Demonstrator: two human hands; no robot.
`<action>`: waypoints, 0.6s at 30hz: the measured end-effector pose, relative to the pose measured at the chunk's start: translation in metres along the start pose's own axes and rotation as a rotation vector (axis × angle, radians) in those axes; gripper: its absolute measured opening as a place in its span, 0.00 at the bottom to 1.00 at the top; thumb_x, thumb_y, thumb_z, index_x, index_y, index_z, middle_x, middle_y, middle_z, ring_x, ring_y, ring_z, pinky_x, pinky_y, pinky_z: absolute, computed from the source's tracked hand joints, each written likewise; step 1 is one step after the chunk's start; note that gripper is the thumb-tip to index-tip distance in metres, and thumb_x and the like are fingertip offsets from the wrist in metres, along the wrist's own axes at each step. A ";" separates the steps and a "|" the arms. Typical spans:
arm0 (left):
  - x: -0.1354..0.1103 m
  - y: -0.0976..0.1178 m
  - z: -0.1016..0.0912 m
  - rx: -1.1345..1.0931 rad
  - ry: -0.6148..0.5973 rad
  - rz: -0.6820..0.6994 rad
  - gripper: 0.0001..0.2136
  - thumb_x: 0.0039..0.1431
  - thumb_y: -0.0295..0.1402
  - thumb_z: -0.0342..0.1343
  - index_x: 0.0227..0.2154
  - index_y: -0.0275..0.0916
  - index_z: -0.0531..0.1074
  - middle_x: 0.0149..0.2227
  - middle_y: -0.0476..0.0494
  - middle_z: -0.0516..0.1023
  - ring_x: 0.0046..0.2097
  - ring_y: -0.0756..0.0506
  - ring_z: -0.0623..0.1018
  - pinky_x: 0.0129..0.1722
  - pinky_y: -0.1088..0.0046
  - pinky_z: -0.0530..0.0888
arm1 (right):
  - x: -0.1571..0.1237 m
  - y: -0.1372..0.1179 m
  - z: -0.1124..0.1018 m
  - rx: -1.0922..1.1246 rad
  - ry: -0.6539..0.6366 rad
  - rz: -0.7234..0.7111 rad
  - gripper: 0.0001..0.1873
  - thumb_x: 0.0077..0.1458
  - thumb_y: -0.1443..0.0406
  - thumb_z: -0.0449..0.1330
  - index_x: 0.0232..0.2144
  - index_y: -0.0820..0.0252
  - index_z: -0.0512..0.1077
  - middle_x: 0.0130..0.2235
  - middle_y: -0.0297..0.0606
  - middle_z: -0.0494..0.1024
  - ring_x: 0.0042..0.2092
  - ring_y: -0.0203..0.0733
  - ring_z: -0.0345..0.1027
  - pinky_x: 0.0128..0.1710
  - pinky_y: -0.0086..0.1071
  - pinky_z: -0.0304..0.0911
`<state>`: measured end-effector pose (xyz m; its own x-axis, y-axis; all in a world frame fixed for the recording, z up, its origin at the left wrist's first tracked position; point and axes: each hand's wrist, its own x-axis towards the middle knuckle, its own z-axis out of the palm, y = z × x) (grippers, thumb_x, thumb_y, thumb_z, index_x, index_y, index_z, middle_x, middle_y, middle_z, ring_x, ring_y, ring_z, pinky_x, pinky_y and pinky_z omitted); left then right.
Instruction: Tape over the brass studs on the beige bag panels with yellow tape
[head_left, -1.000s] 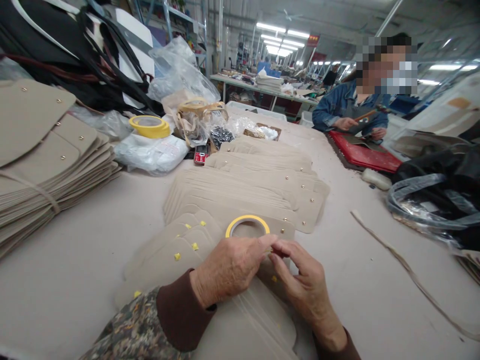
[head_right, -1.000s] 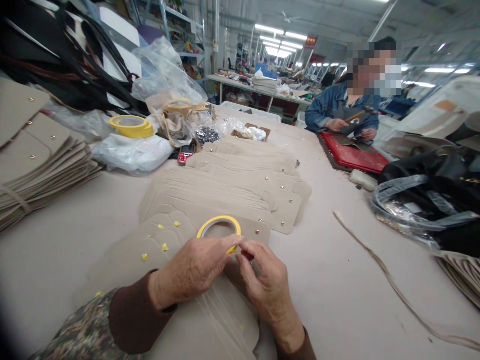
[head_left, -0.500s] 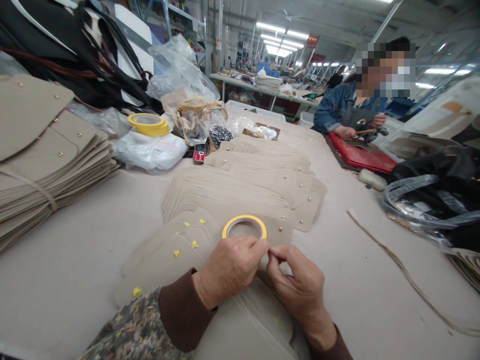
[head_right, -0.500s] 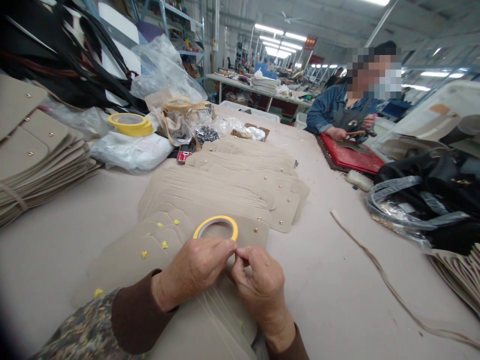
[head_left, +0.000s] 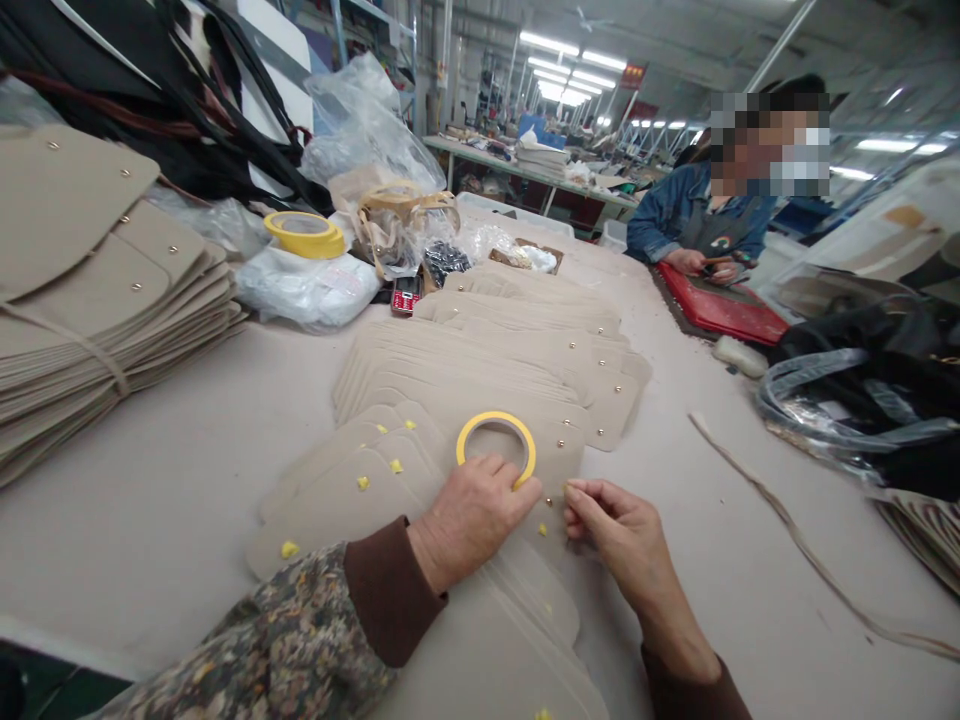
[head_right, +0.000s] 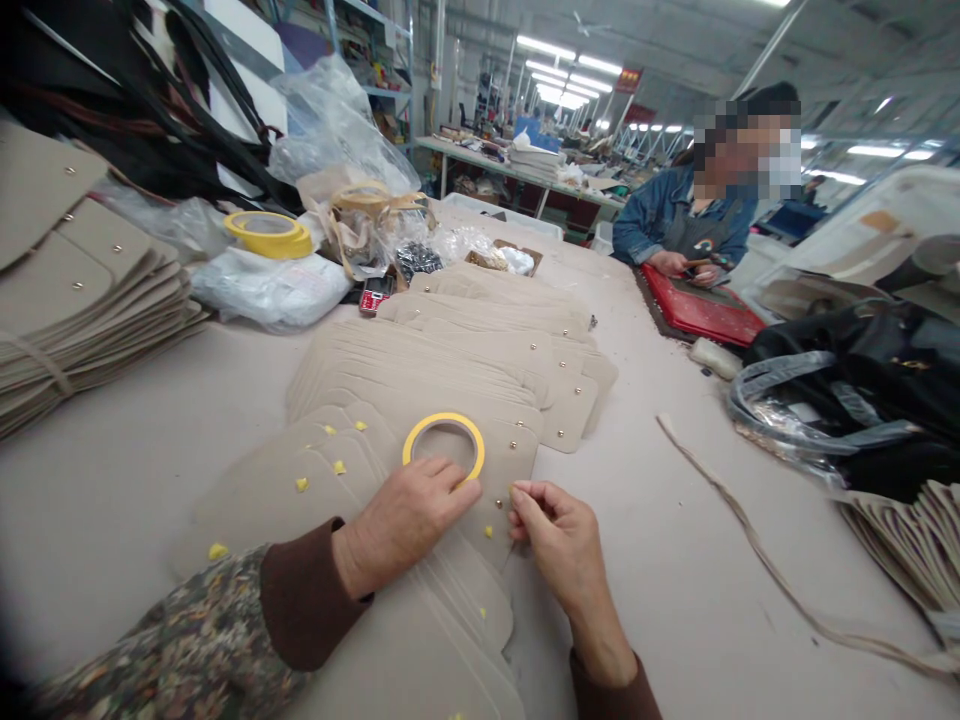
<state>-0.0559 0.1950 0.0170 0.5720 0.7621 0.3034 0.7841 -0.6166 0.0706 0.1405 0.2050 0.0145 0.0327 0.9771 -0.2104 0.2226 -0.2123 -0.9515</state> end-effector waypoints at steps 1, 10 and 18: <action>0.001 -0.001 0.000 -0.001 -0.034 -0.001 0.04 0.66 0.28 0.49 0.34 0.39 0.66 0.33 0.45 0.71 0.35 0.42 0.70 0.33 0.65 0.67 | -0.001 0.003 -0.002 -0.028 -0.024 0.014 0.22 0.43 0.51 0.69 0.31 0.64 0.78 0.23 0.36 0.76 0.23 0.35 0.68 0.24 0.29 0.67; 0.002 -0.002 -0.002 -0.058 -0.097 0.021 0.04 0.65 0.26 0.48 0.35 0.39 0.66 0.33 0.45 0.69 0.36 0.42 0.68 0.37 0.63 0.65 | 0.000 0.010 0.001 -0.264 -0.117 -0.015 0.19 0.50 0.50 0.62 0.28 0.61 0.76 0.21 0.33 0.74 0.22 0.36 0.67 0.23 0.29 0.66; 0.001 -0.003 -0.003 -0.066 -0.103 -0.002 0.04 0.65 0.27 0.48 0.35 0.39 0.66 0.34 0.44 0.69 0.36 0.41 0.68 0.36 0.63 0.65 | -0.004 0.001 0.008 -0.685 -0.086 -0.329 0.13 0.54 0.60 0.55 0.24 0.56 0.76 0.25 0.35 0.80 0.27 0.41 0.71 0.29 0.31 0.62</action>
<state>-0.0583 0.1965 0.0195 0.5948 0.7776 0.2040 0.7696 -0.6241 0.1350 0.1324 0.2005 0.0128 -0.2098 0.9776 0.0161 0.7631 0.1740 -0.6224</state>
